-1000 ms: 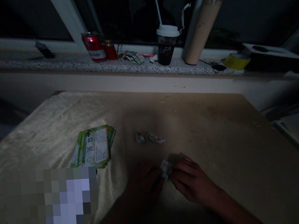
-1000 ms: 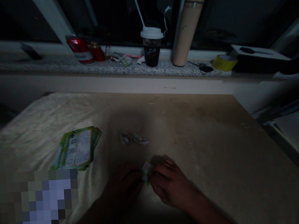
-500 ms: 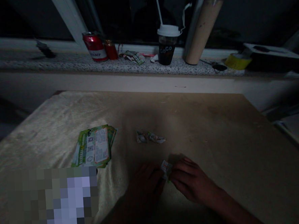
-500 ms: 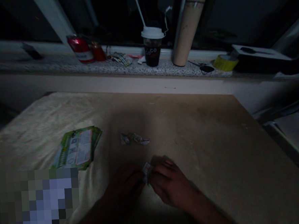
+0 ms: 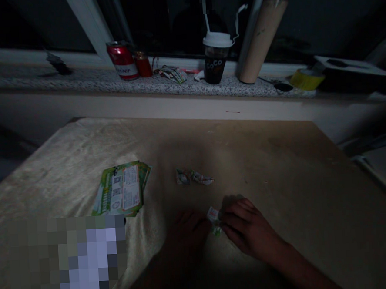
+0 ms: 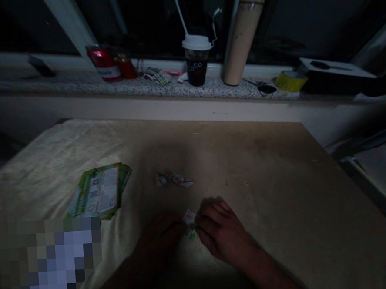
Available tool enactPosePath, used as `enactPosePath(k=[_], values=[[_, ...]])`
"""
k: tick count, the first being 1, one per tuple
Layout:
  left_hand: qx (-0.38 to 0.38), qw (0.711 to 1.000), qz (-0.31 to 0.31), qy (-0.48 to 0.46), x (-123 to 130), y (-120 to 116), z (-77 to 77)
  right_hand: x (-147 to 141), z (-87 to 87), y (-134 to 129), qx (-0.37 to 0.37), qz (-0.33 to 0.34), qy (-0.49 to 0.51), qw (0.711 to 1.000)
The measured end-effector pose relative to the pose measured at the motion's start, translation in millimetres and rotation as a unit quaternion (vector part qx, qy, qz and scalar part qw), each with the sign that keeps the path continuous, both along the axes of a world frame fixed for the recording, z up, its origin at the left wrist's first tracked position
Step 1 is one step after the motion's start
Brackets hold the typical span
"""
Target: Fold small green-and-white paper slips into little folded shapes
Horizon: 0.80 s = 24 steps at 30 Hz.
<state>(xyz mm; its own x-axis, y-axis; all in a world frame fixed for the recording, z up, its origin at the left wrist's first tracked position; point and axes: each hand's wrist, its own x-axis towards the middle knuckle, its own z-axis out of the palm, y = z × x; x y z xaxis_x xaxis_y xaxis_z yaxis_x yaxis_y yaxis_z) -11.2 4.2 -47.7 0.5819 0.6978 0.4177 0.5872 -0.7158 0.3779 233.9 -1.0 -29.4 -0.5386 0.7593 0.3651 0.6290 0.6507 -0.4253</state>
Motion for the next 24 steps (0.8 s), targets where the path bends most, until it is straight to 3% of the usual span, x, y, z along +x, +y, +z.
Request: enactPosePath(k=[24], values=[[-0.040, 0.993, 0.109, -0.008, -4.6, -0.6, -11.0, -0.3, -7.1, 4.4, 0.008, -0.035, -0.004, 0.999]])
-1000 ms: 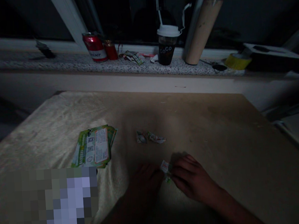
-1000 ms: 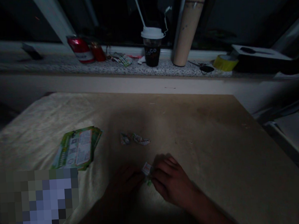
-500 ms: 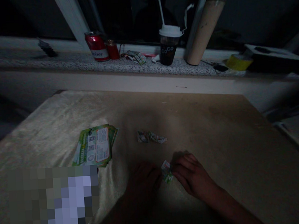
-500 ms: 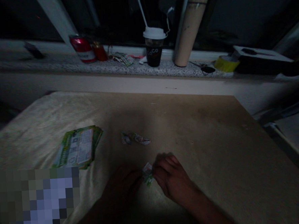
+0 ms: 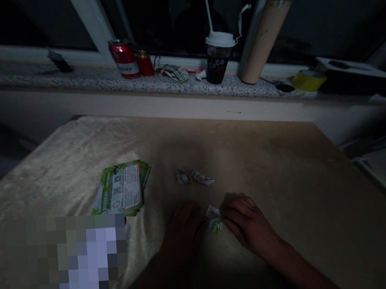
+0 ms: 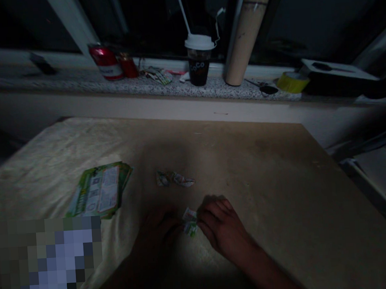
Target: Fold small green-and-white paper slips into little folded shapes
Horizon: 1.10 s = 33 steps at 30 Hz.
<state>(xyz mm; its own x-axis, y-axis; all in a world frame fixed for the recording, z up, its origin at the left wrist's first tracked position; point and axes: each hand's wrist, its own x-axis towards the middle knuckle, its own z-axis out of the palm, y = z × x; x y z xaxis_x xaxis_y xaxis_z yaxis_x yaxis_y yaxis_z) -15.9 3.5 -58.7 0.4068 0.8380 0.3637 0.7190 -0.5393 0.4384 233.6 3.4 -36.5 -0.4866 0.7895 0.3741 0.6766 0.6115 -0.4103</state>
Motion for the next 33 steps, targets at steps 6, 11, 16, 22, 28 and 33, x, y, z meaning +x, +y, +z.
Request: enactPosePath(k=[6, 11, 16, 22, 28, 33], values=[[-0.028, 1.000, 0.013, 0.005, 1.2, -1.5, 4.4, 0.7, 1.5, 0.0, -0.007, 0.004, 0.000, 1.000], [-0.038, 0.999, 0.023, 0.012, 2.9, -2.7, 5.6, -0.9, 7.1, -1.7, -0.023, 0.011, 0.000, 1.000], [-0.034, 0.999, 0.029, 0.024, 4.4, -1.5, 3.5, -1.9, 3.7, -0.8, -0.028, -0.002, -0.001, 1.000], [-0.026, 0.998, 0.052, 0.037, 10.1, -4.0, 2.7, -7.6, 2.1, -0.2, -0.037, -0.020, -0.010, 0.999], [-0.016, 0.999, 0.036, 0.034, 14.2, -5.8, 4.7, -6.7, 2.7, -0.9, -0.033, -0.002, -0.004, 0.999], [0.002, 1.000, -0.008, 0.012, 8.4, -5.1, 6.4, -6.4, 1.8, 1.7, -0.004, 0.038, 0.021, 0.999]])
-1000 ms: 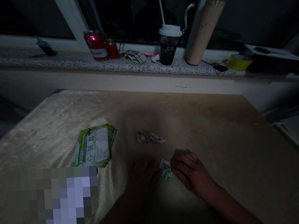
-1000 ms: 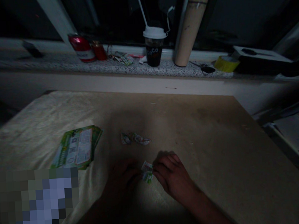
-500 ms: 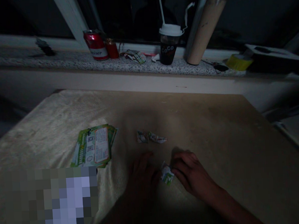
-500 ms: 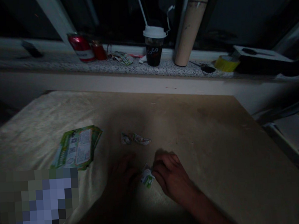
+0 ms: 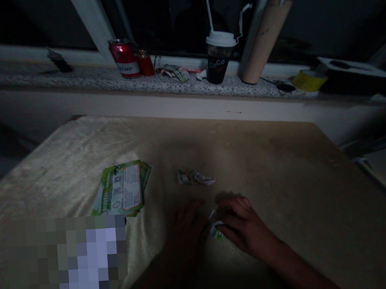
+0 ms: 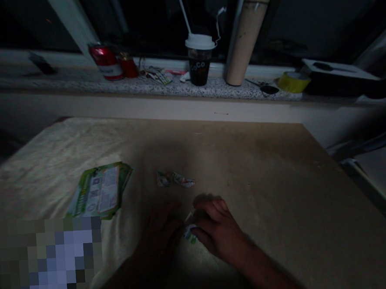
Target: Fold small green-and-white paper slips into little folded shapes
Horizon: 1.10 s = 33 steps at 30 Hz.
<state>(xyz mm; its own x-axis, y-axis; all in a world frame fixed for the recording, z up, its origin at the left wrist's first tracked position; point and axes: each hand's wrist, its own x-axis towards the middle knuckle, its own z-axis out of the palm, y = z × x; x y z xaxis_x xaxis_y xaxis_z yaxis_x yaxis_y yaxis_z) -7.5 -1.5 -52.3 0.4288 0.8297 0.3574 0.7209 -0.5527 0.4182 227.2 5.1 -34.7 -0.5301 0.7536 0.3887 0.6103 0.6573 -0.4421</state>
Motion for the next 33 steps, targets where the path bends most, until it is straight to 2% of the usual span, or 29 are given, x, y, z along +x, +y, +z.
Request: enactPosePath(k=[8, 13, 19, 24, 29, 33], values=[[0.040, 0.997, -0.044, -0.041, 2.6, -2.4, 4.7, -5.0, 4.8, -3.7, 0.066, 0.029, 0.040, 0.997], [0.037, 0.996, -0.045, -0.063, 7.6, -3.2, 3.9, -8.6, 7.3, -5.1, 0.115, 0.038, 0.042, 0.992], [-0.057, 0.990, 0.001, -0.129, 7.7, -4.8, 0.9, -9.3, 9.3, -3.5, 0.097, 0.037, 0.074, 0.992], [-0.168, 0.963, 0.046, -0.205, 11.0, -10.7, -3.8, -8.9, 6.1, -6.2, 0.108, 0.036, 0.105, 0.988], [-0.237, 0.932, 0.044, -0.269, 14.6, -12.5, 0.6, -11.7, 4.9, -9.5, 0.149, 0.036, 0.117, 0.981], [-0.255, 0.919, 0.040, -0.297, 15.8, -12.6, 7.5, -14.8, 5.8, -12.1, 0.168, 0.028, 0.110, 0.979]])
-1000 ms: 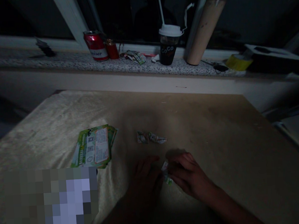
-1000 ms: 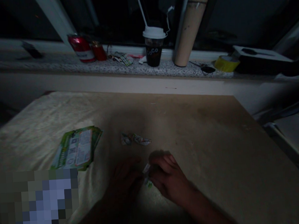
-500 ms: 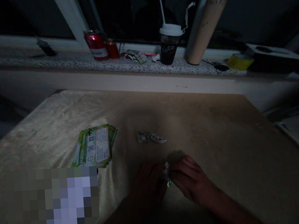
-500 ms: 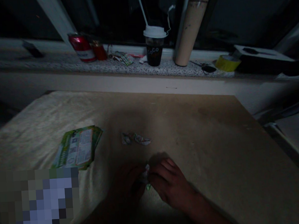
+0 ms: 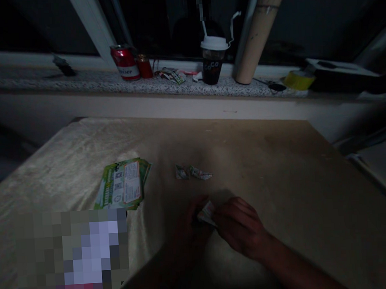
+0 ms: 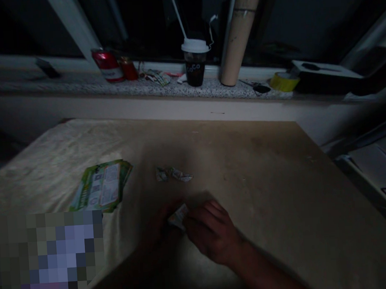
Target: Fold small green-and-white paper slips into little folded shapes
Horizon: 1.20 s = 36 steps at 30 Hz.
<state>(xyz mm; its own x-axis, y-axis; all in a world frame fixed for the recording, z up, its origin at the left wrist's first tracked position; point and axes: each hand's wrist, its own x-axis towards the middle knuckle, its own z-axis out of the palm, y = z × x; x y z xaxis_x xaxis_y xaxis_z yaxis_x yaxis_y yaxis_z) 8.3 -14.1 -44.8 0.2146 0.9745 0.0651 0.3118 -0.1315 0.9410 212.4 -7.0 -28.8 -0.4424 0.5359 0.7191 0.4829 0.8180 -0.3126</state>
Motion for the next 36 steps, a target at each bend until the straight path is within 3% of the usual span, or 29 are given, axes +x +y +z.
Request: enactPosePath(k=[8, 23, 30, 36], values=[[0.010, 1.000, -0.010, 0.007, 0.1, 0.5, 12.9, -5.2, 4.2, -7.1, 0.033, -0.001, 0.004, 0.999], [0.083, 0.995, -0.023, 0.041, 0.5, 2.4, 23.1, -9.8, 8.7, -16.1, 0.086, 0.015, 0.013, 0.996], [0.120, 0.989, -0.005, 0.089, 3.8, -5.9, 16.6, -7.6, 3.9, -13.4, 0.090, 0.026, 0.008, 0.996], [0.193, 0.962, -0.052, 0.188, 4.3, -1.9, 19.2, 9.9, 5.5, -7.6, 0.076, 0.026, -0.051, 0.995]])
